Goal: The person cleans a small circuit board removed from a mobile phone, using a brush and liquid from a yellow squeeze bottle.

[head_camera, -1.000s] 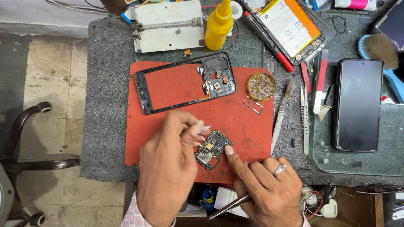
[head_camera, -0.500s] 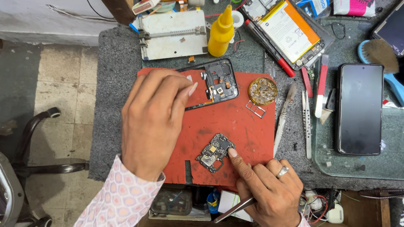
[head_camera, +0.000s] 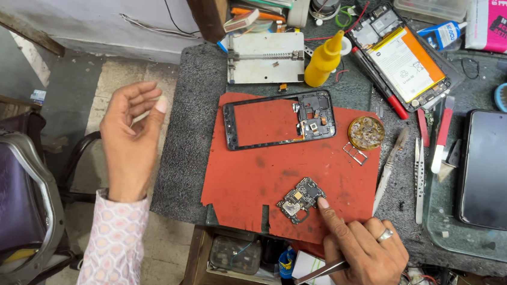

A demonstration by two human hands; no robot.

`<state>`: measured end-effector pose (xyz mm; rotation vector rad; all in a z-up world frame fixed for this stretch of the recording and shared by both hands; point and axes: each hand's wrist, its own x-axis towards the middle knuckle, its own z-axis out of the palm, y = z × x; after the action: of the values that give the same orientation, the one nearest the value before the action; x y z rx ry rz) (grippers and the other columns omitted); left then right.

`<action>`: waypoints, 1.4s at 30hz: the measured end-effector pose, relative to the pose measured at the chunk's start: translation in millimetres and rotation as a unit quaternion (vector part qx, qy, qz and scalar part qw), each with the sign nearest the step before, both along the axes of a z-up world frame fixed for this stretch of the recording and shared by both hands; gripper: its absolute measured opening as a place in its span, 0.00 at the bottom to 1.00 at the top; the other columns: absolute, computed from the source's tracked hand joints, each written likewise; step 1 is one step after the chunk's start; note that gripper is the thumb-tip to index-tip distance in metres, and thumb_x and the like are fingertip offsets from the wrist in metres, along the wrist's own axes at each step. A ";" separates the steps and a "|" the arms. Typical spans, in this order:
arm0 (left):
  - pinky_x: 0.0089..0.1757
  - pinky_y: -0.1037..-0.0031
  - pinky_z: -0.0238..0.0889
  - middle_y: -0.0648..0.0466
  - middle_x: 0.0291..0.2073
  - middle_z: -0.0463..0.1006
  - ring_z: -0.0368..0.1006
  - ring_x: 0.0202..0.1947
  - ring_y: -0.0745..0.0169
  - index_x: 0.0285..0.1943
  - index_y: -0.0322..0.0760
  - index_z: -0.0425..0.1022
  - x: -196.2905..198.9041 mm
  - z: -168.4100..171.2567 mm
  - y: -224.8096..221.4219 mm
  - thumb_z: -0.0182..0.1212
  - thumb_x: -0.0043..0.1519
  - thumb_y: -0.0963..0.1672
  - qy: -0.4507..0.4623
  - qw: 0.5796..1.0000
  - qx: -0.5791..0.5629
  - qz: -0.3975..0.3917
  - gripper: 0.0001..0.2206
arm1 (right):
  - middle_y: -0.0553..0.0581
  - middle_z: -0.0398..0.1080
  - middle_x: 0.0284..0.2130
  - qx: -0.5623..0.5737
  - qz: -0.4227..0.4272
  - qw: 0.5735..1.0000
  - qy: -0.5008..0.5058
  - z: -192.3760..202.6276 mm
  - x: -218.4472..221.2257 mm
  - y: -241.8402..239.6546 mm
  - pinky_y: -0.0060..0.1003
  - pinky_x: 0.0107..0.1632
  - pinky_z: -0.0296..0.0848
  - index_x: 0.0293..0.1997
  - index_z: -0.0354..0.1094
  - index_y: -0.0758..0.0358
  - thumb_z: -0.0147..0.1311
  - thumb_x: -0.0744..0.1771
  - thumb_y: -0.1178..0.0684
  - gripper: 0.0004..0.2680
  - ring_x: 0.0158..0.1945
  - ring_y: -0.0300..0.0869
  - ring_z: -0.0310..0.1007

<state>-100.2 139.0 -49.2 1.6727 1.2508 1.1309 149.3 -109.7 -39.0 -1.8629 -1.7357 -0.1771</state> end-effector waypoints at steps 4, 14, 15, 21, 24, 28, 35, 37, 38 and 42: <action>0.48 0.76 0.73 0.48 0.48 0.79 0.76 0.46 0.65 0.58 0.30 0.72 -23.0 -57.7 21.7 0.62 0.63 0.35 -0.012 0.998 -0.052 0.031 0.15 | 0.50 0.56 0.19 0.002 -0.006 1.000 0.008 0.5 -1.4 -0.6 0.40 0.31 0.60 0.52 0.77 0.59 0.60 0.56 0.64 0.19 0.24 0.42 0.57; 0.36 0.80 0.72 0.47 0.40 0.85 0.79 0.35 0.69 0.54 0.25 0.76 -20.4 -84.9 4.3 0.62 0.62 0.33 -0.072 0.976 -0.199 -0.044 0.12 | 0.50 0.54 0.19 0.012 0.008 1.000 0.011 2.3 -0.1 0.2 0.40 0.31 0.60 0.53 0.76 0.61 0.60 0.56 0.63 0.20 0.24 0.43 0.56; 0.35 0.78 0.72 0.46 0.40 0.85 0.80 0.34 0.67 0.53 0.24 0.76 -21.9 -83.2 3.6 0.61 0.62 0.33 -0.057 0.977 -0.197 -0.054 0.11 | 0.50 0.54 0.19 0.014 0.010 1.000 0.012 2.3 -0.3 0.2 0.40 0.31 0.59 0.54 0.76 0.61 0.60 0.56 0.63 0.20 0.24 0.43 0.56; 0.34 0.74 0.76 0.48 0.43 0.84 0.82 0.35 0.65 0.61 0.29 0.75 -34.8 -87.5 -16.8 0.52 0.64 0.37 -0.133 0.946 -0.281 -0.090 0.16 | 0.50 0.55 0.19 0.004 0.017 1.000 0.015 4.4 0.2 -0.4 0.40 0.31 0.58 0.55 0.75 0.63 0.60 0.57 0.62 0.20 0.24 0.43 0.56; 0.36 0.74 0.76 0.49 0.44 0.84 0.81 0.37 0.65 0.60 0.29 0.75 -38.9 -104.2 -34.6 0.52 0.65 0.39 -0.149 0.931 -0.332 -0.034 0.16 | 0.50 0.56 0.19 0.000 0.017 1.000 0.007 6.9 -0.7 0.8 0.40 0.31 0.58 0.55 0.75 0.62 0.59 0.58 0.63 0.20 0.24 0.43 0.56; 0.40 0.73 0.74 0.47 0.46 0.83 0.80 0.42 0.62 0.59 0.26 0.76 -53.2 -110.4 -70.9 0.56 0.66 0.40 -0.114 0.936 -0.333 0.006 0.14 | 0.51 0.58 0.19 -0.017 0.014 0.999 0.034 7.8 0.5 -5.5 0.41 0.31 0.58 0.54 0.75 0.64 0.59 0.58 0.63 0.19 0.24 0.43 0.57; 0.49 0.75 0.73 0.52 0.54 0.80 0.79 0.55 0.64 0.61 0.34 0.74 -58.3 -18.4 -121.1 0.60 0.72 0.41 0.088 0.985 -0.066 0.132 0.10 | 0.49 0.60 0.21 -0.114 -0.242 0.948 0.173 -40.6 26.5 -92.8 0.36 0.33 0.60 0.54 0.75 0.60 0.57 0.60 0.64 0.17 0.27 0.39 0.58; 0.55 0.77 0.71 0.53 0.56 0.78 0.77 0.57 0.65 0.63 0.35 0.71 -40.6 3.1 -128.6 0.58 0.75 0.41 0.097 0.985 -0.008 0.144 0.09 | 0.50 0.60 0.22 -0.199 -0.330 0.905 0.181 -69.0 31.9 -121.4 0.36 0.33 0.60 0.55 0.74 0.60 0.56 0.61 0.64 0.17 0.28 0.39 0.59; 0.55 0.75 0.71 0.50 0.55 0.78 0.76 0.56 0.63 0.62 0.34 0.74 -31.0 11.4 -129.6 0.60 0.73 0.39 0.170 0.979 0.076 0.085 0.10 | 0.50 0.60 0.22 -0.243 -0.345 0.885 0.196 -85.6 28.0 -133.1 0.35 0.34 0.60 0.56 0.74 0.60 0.56 0.61 0.64 0.17 0.28 0.39 0.59; 0.55 0.66 0.68 0.50 0.57 0.77 0.75 0.56 0.56 0.61 0.38 0.76 22.6 30.4 -122.9 0.69 0.60 0.41 0.197 0.958 0.136 -0.158 0.19 | 0.50 0.61 0.25 -0.349 -0.357 0.833 0.238 -134.7 14.4 -162.0 0.35 0.35 0.60 0.58 0.72 0.61 0.56 0.62 0.63 0.17 0.30 0.38 0.59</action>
<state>-77.6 16.1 -18.8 2.2984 1.0330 0.8237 163.7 -271.7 -173.7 -2.7080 -0.7166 0.6810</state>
